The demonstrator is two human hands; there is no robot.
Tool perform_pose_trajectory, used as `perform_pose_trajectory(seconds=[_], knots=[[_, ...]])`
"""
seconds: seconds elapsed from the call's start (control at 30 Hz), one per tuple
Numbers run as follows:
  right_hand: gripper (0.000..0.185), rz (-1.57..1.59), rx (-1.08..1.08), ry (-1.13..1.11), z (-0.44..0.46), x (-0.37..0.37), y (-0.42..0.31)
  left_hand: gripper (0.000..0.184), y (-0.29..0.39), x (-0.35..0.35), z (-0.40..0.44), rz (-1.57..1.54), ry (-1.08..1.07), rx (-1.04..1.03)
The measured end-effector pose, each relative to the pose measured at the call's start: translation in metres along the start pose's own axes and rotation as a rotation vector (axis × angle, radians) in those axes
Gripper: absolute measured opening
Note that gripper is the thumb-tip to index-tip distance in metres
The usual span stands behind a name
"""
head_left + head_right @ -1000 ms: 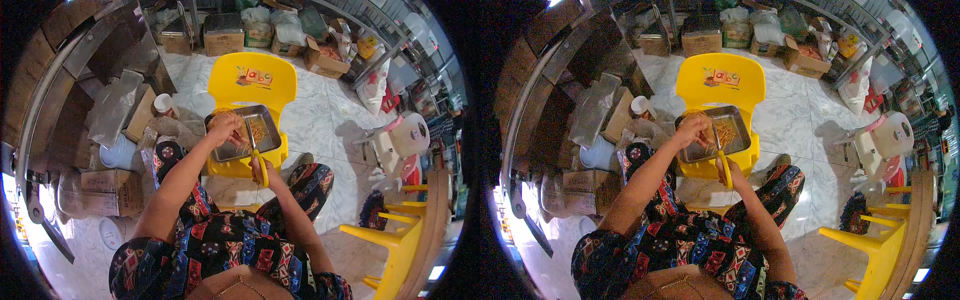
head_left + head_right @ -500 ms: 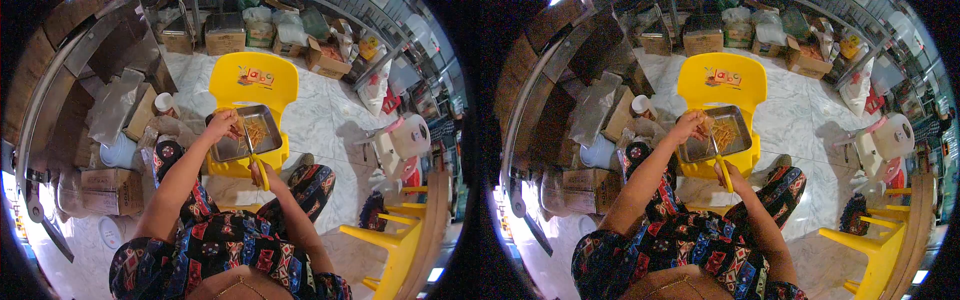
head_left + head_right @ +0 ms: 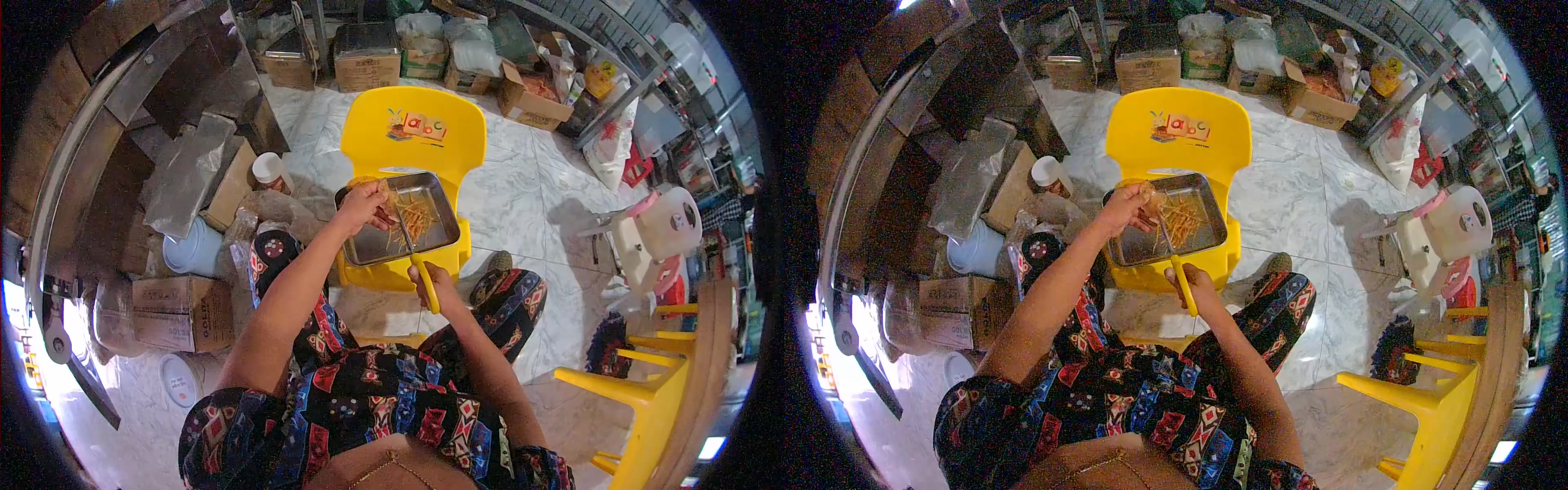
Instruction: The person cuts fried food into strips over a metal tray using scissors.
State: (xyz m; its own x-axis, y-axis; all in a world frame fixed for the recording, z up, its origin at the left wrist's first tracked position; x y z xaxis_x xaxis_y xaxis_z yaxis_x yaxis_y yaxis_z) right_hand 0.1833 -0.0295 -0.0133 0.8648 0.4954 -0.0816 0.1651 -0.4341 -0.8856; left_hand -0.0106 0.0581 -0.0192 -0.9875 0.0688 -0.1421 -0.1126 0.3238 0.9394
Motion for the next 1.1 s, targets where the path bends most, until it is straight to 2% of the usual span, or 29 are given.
perform_pose_trajectory(seconds=[0.13, 0.43, 0.7, 0.77, 0.93, 1.03, 1.1], knots=[[0.034, -0.038, 0.044, 0.028, 0.008, 0.004, 0.009, 0.018, 0.0, 0.002, -0.002, 0.034, 0.052, 0.001], [0.038, -0.016, 0.062, 0.001, 0.01, 0.0, 0.009, 0.02, -0.009, -0.017, -0.006, 0.17, -0.006, -0.004], [0.04, 0.014, -0.037, 0.046, 0.006, 0.002, 0.007, 0.014, -0.021, -0.018, 0.0, 0.041, -0.01, -0.003], [0.038, 0.105, -0.051, 0.045, 0.007, 0.003, 0.011, 0.014, -0.021, -0.018, -0.001, 0.022, -0.007, 0.003], [0.04, 0.072, 0.01, 0.022, 0.009, 0.002, 0.011, 0.016, -0.013, -0.021, -0.01, -0.069, 0.015, 0.027], [0.042, 0.036, 0.048, 0.034, 0.012, 0.0, 0.01, 0.019, -0.01, -0.021, -0.011, -0.085, -0.008, -0.014], [0.043, 0.019, 0.069, 0.044, 0.013, 0.001, 0.009, 0.021, -0.011, -0.031, -0.015, 0.056, -0.125, 0.035]])
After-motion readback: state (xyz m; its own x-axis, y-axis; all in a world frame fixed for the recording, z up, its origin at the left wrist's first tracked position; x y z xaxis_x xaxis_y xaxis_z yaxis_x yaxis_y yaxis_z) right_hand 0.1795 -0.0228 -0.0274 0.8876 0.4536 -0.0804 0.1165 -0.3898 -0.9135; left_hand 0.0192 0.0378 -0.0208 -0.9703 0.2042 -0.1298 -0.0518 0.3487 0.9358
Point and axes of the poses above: each hand's wrist, its own z-axis towards the middle knuckle, its own x-axis out of the back of the hand, y = z × x, the point moved 5 cm from there along z, towards the middle knuckle, and after that the axes turned 6 degrees about z, right-handed, at the moved point
